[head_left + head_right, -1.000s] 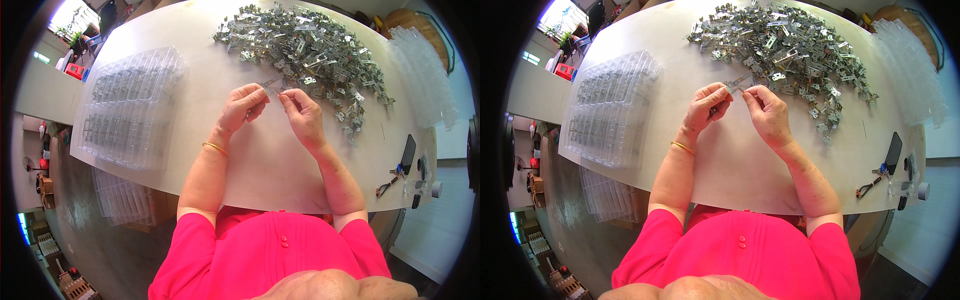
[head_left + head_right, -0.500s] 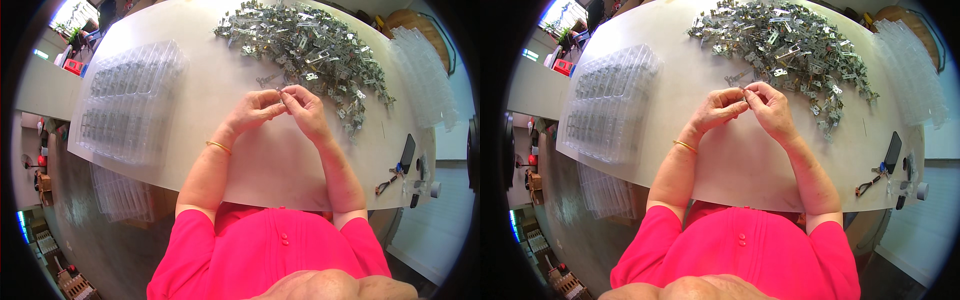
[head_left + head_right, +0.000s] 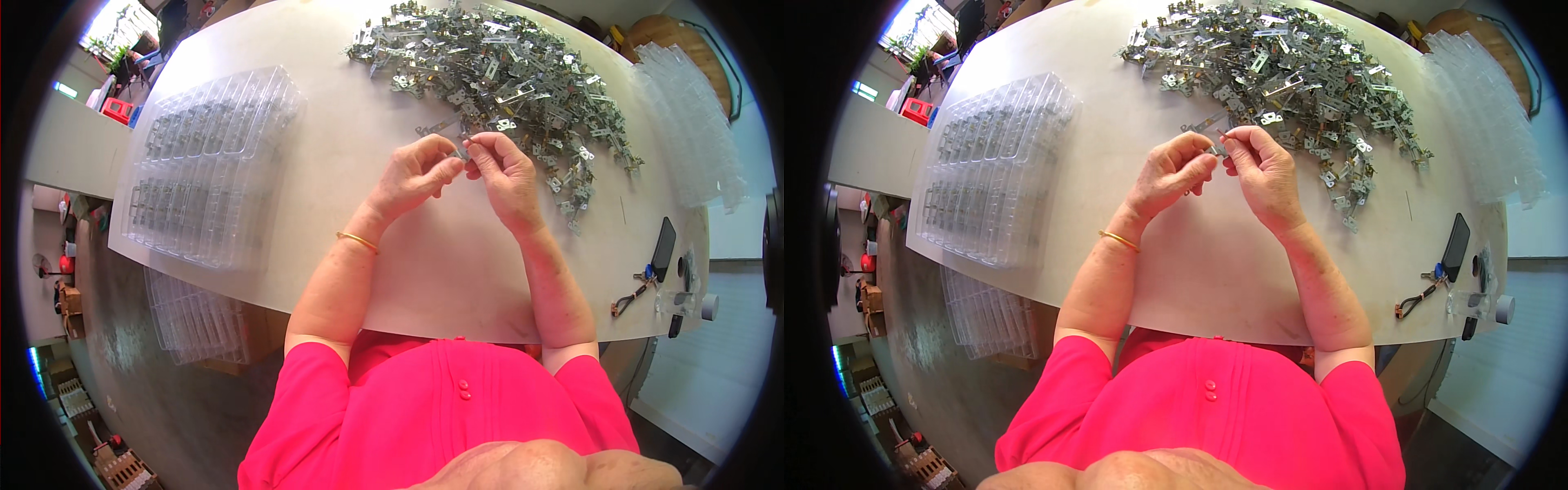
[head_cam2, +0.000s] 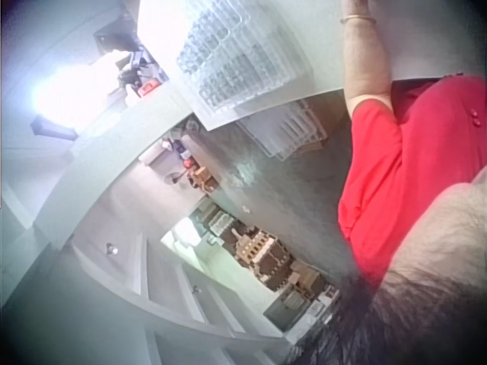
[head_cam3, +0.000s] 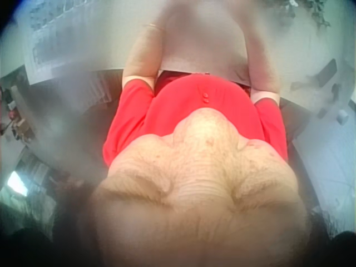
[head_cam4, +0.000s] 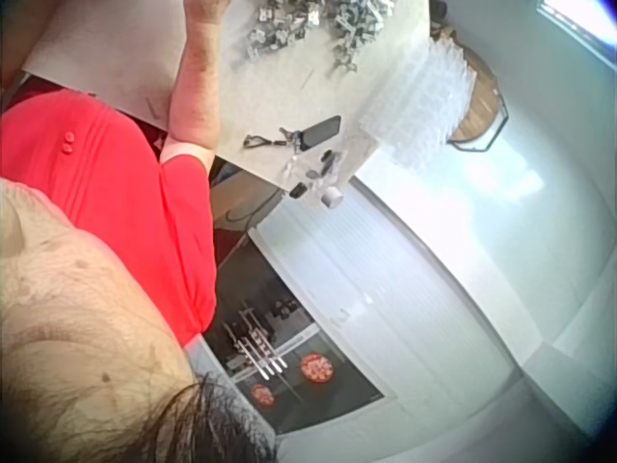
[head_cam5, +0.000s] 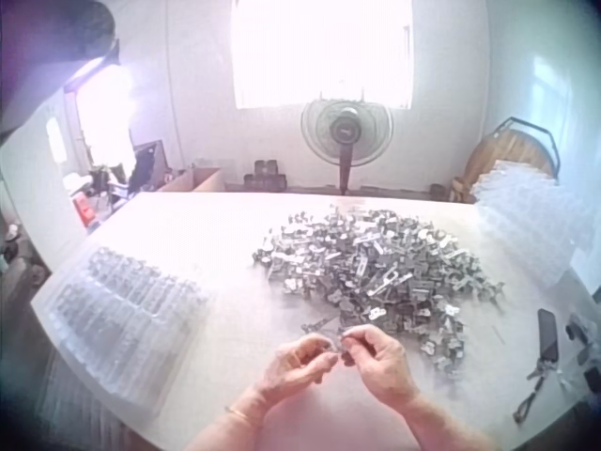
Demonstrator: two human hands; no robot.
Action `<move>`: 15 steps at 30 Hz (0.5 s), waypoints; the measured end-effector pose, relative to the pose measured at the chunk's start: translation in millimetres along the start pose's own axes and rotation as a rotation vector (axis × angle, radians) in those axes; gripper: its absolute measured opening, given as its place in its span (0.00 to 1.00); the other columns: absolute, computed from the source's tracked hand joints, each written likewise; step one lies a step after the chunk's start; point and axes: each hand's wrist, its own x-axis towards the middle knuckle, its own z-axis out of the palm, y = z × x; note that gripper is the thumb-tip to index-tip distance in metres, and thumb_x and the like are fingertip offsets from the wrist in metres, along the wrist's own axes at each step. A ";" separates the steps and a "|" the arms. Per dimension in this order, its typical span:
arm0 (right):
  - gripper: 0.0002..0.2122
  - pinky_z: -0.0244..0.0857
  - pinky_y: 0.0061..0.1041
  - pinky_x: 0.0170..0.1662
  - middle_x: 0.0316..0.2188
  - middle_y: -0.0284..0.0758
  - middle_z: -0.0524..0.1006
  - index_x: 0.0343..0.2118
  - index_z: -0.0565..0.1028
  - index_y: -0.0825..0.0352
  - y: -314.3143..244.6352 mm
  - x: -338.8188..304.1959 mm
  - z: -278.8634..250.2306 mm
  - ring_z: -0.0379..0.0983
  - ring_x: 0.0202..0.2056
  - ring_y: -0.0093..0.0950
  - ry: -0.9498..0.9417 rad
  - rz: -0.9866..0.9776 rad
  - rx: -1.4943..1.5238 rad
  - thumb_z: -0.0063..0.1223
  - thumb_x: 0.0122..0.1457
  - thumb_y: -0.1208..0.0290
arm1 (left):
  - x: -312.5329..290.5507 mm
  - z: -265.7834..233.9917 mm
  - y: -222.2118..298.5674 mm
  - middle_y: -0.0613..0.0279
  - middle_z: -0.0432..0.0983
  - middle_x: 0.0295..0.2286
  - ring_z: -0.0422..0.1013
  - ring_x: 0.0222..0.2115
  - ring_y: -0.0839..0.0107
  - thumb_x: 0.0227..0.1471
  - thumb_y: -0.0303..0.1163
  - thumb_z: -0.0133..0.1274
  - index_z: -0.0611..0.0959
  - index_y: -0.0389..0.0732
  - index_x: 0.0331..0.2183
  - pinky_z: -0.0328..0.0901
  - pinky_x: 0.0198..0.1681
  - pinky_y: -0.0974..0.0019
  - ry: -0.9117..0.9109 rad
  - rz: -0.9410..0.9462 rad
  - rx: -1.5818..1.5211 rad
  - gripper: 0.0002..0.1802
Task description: The person picks up a metal bracket and a pin, inserts the pin into the bracket, and places the assembled unit into a plastic tray, repeating the process.
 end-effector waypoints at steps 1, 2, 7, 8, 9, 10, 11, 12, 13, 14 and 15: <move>0.05 0.70 0.18 0.35 0.31 0.27 0.79 0.40 0.77 0.67 -0.8 0.3 -0.8 0.74 0.31 0.16 0.001 0.000 0.000 0.53 0.65 0.74 | -0.4 -0.3 3.2 0.68 0.75 0.24 0.70 0.23 0.82 0.59 0.38 0.56 0.80 0.35 0.39 0.64 0.25 0.76 0.011 -0.018 -0.086 0.15; 0.05 0.70 0.18 0.35 0.32 0.28 0.79 0.41 0.77 0.67 -3.0 0.7 -1.1 0.74 0.31 0.16 0.018 0.004 0.022 0.53 0.65 0.74 | -1.3 -1.6 5.2 0.64 0.78 0.25 0.73 0.24 0.79 0.60 0.39 0.54 0.79 0.35 0.42 0.67 0.27 0.76 0.024 -0.035 -0.171 0.17; 0.06 0.72 0.18 0.36 0.32 0.28 0.79 0.41 0.77 0.67 -2.6 4.5 -4.5 0.75 0.32 0.17 0.052 -0.007 0.106 0.53 0.65 0.72 | 1.4 -15.2 2.0 0.56 0.81 0.31 0.77 0.29 0.72 0.59 0.40 0.52 0.78 0.33 0.47 0.70 0.35 0.70 -0.148 -0.133 -0.297 0.21; 0.06 0.71 0.17 0.35 0.32 0.27 0.79 0.40 0.77 0.67 -3.0 4.6 -4.2 0.74 0.30 0.16 0.060 -0.007 0.113 0.54 0.64 0.73 | 1.8 -15.6 2.6 0.54 0.82 0.33 0.78 0.31 0.69 0.58 0.40 0.52 0.78 0.33 0.48 0.70 0.38 0.67 -0.212 -0.166 -0.289 0.22; 0.05 0.70 0.17 0.35 0.32 0.27 0.79 0.40 0.77 0.67 -3.0 4.6 -4.2 0.73 0.29 0.15 0.069 -0.006 0.120 0.54 0.64 0.73 | 2.0 -15.1 2.1 0.54 0.82 0.33 0.78 0.31 0.69 0.58 0.40 0.52 0.78 0.33 0.48 0.70 0.38 0.67 -0.214 -0.167 -0.289 0.22; 0.05 0.70 0.17 0.35 0.32 0.27 0.79 0.40 0.77 0.67 0.4 5.1 -5.3 0.73 0.29 0.15 0.071 -0.006 0.120 0.54 0.64 0.73 | 2.0 -14.2 1.4 0.54 0.81 0.33 0.78 0.31 0.69 0.58 0.39 0.52 0.78 0.33 0.48 0.70 0.38 0.66 -0.208 -0.152 -0.305 0.21; 0.05 0.68 0.17 0.33 0.31 0.27 0.78 0.39 0.77 0.67 3.8 6.4 -5.5 0.71 0.28 0.15 0.133 -0.126 -0.021 0.55 0.64 0.74 | 1.9 -13.7 1.3 0.55 0.81 0.33 0.77 0.32 0.68 0.59 0.38 0.52 0.78 0.34 0.48 0.70 0.39 0.66 -0.199 -0.136 -0.321 0.21; 0.04 0.66 0.17 0.31 0.30 0.26 0.78 0.38 0.77 0.67 5.4 7.1 -5.6 0.69 0.26 0.14 0.195 -0.246 -0.162 0.55 0.63 0.75 | 2.6 -12.8 -0.1 0.55 0.81 0.33 0.77 0.32 0.68 0.59 0.38 0.52 0.78 0.34 0.48 0.70 0.39 0.66 -0.199 -0.137 -0.320 0.21; 0.04 0.66 0.17 0.31 0.30 0.26 0.78 0.38 0.77 0.67 5.0 5.1 -7.2 0.69 0.26 0.14 0.195 -0.246 -0.161 0.55 0.63 0.75 | 3.7 -11.6 -2.7 0.56 0.81 0.34 0.77 0.32 0.68 0.59 0.37 0.53 0.77 0.34 0.49 0.70 0.40 0.65 -0.152 -0.087 -0.363 0.20; 0.04 0.65 0.17 0.29 0.29 0.26 0.78 0.38 0.78 0.67 -2.2 1.1 -6.1 0.68 0.25 0.14 0.167 -0.218 -0.205 0.56 0.62 0.75 | 4.1 -11.8 -5.1 0.56 0.80 0.34 0.77 0.33 0.67 0.59 0.36 0.54 0.77 0.34 0.50 0.70 0.40 0.64 -0.104 -0.037 -0.406 0.20; 0.03 0.63 0.17 0.28 0.28 0.27 0.78 0.37 0.78 0.67 -7.3 -2.7 -4.5 0.66 0.24 0.14 0.140 -0.191 -0.249 0.57 0.61 0.76 | 4.3 -13.0 -6.8 0.56 0.80 0.34 0.77 0.33 0.67 0.59 0.36 0.54 0.77 0.34 0.50 0.70 0.40 0.64 -0.102 -0.037 -0.405 0.20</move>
